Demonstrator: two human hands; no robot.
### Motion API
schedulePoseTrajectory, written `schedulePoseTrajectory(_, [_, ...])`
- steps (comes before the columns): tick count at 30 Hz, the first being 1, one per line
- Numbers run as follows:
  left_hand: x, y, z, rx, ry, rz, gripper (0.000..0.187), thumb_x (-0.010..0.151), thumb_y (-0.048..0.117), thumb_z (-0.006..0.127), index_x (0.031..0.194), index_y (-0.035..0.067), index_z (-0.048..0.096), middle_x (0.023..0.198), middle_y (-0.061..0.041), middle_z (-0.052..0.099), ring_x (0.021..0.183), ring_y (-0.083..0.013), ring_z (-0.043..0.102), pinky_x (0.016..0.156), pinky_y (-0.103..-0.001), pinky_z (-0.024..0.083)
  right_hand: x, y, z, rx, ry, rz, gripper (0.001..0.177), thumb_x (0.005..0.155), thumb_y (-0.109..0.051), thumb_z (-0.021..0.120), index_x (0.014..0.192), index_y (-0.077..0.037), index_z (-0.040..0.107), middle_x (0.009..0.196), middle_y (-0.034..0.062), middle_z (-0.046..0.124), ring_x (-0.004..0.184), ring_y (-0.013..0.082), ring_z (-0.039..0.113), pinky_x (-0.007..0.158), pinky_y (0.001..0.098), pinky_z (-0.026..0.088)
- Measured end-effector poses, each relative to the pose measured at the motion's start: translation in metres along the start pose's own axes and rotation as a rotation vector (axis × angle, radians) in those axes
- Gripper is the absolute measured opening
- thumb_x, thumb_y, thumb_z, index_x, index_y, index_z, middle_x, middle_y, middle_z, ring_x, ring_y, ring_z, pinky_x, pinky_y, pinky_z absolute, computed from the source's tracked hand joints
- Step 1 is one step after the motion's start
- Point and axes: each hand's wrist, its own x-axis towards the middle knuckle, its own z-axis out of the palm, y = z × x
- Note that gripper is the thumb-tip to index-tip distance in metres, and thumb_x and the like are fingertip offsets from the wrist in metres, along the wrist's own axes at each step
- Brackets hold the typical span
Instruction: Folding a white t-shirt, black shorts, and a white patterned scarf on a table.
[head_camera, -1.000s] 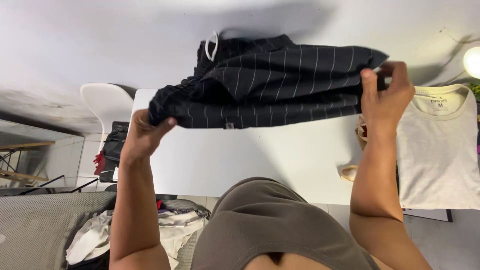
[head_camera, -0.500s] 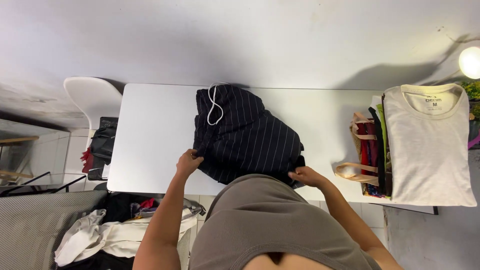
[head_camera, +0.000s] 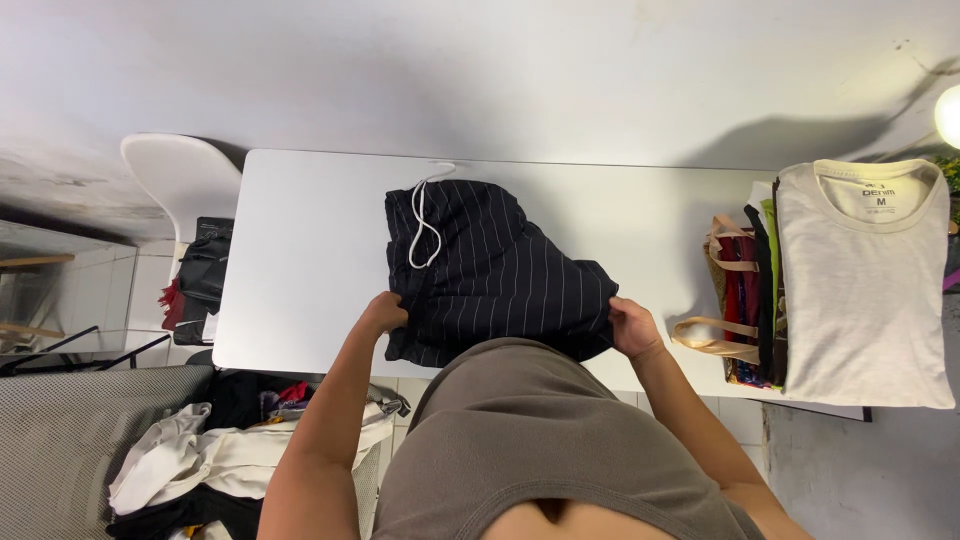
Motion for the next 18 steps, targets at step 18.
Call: schedulePoseTrajectory(18, [0.009,0.123,-0.105,-1.296,0.125,0.425,0.017,0.096,0.008,0.058,0.112,0.0,0.062,0.088,-0.004,0.065,0.07,-0.0127,0.063,0.056,-0.029,0.053,0.071,-0.104,0.029,-0.032,-0.103,-0.174,0.041,0.1,-0.023,0.064,0.135,-0.001,0.062,0.129,0.011,0.07,0.115,0.0196,0.067,0.098,0.0325,0.057])
